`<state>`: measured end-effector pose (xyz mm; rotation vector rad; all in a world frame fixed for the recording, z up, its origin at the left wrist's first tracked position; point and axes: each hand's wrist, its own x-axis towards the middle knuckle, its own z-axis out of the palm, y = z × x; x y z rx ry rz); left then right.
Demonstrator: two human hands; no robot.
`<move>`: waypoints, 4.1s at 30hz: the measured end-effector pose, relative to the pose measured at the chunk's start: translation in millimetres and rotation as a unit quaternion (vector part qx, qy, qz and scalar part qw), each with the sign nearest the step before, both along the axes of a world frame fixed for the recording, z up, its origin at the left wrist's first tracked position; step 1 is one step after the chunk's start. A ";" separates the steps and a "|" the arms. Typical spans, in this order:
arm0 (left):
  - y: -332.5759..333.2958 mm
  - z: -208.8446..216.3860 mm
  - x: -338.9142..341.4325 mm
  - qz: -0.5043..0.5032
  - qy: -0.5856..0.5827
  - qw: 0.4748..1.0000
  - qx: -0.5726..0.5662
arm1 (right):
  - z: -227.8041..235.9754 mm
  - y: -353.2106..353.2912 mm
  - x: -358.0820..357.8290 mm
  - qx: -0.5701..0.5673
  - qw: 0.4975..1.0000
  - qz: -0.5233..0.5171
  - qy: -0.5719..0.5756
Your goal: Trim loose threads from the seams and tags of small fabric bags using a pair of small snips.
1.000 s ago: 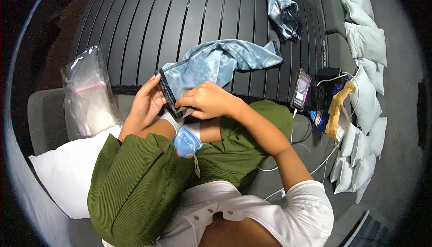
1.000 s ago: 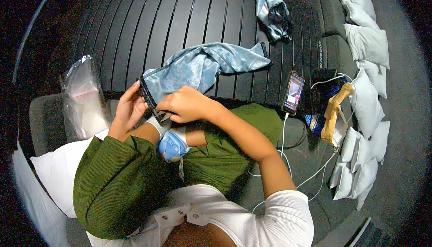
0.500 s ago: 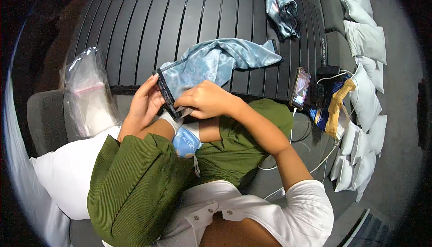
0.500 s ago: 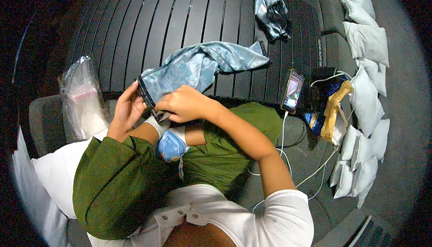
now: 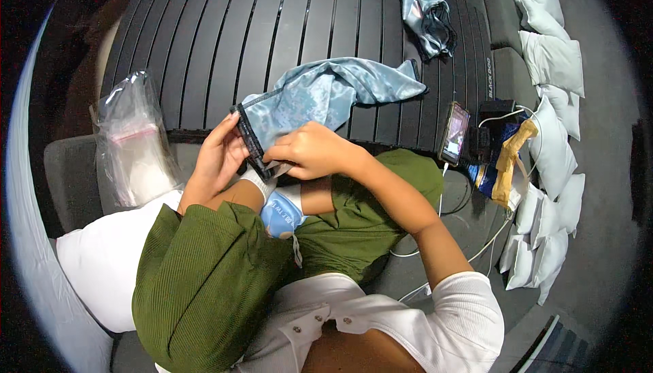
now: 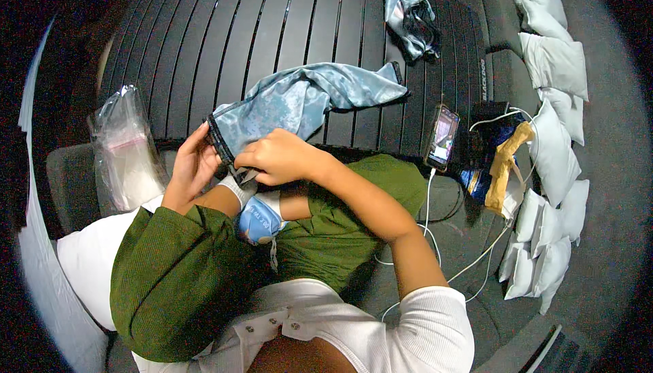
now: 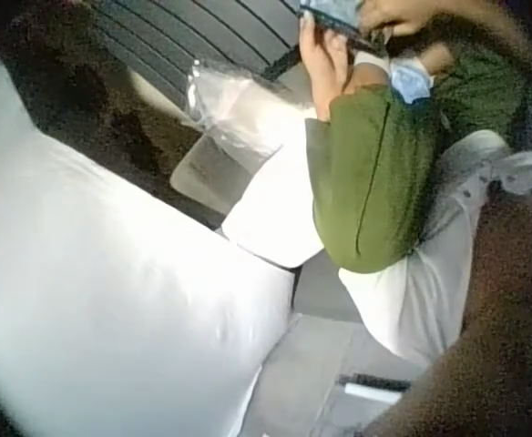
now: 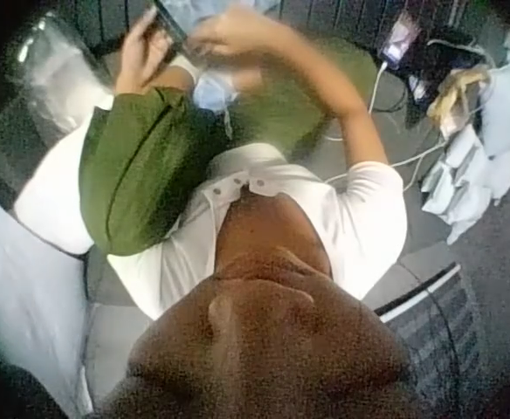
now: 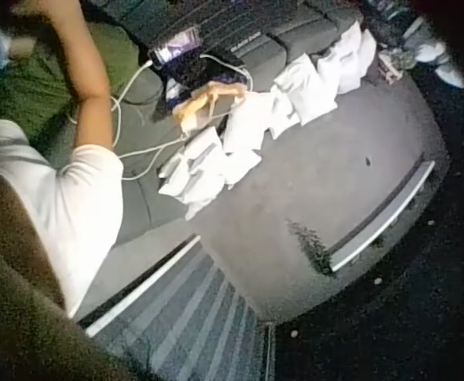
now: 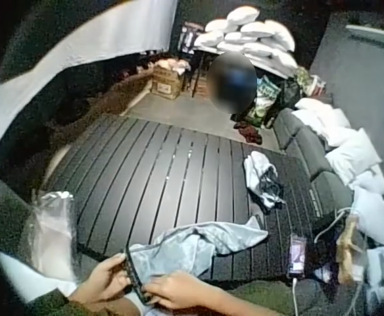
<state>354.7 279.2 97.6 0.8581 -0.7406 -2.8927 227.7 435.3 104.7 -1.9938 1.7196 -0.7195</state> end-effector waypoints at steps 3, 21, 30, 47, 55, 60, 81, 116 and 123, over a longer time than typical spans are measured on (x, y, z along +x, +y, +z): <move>-0.6 -0.5 0.8 -0.006 0.009 1.000 -0.004 | -0.2 0.1 0.2 0.001 1.000 -0.001 0.000; 5.9 12.0 -2.3 -0.031 0.007 0.998 -0.063 | 8.9 2.6 -35.7 0.050 0.836 -0.348 -0.422; 4.8 17.7 2.7 -0.060 0.046 0.994 -0.080 | 7.9 3.1 -52.7 0.066 0.720 -0.347 -0.597; 4.8 16.9 6.4 -0.080 0.112 0.990 -0.027 | 36.1 0.7 -3.3 -0.003 0.960 -0.170 -0.222; 8.7 18.2 5.0 -0.092 0.132 0.986 -0.033 | 43.1 8.2 -26.6 0.132 0.983 -0.043 -0.119; 7.9 13.2 7.6 -0.123 0.134 0.982 -0.054 | 39.8 4.7 -24.3 0.128 0.982 -0.066 -0.125; 1.0 21.5 6.9 -0.140 0.081 0.987 -0.020 | 57.3 10.1 -23.4 0.126 0.945 0.009 -0.301; 0.3 14.8 10.4 -0.158 0.083 0.984 -0.006 | 50.8 7.4 -24.9 0.191 0.952 0.065 -0.232; 0.7 17.9 9.5 -0.158 0.027 0.985 -0.063 | 51.3 7.8 -20.2 0.168 0.950 -0.011 -0.265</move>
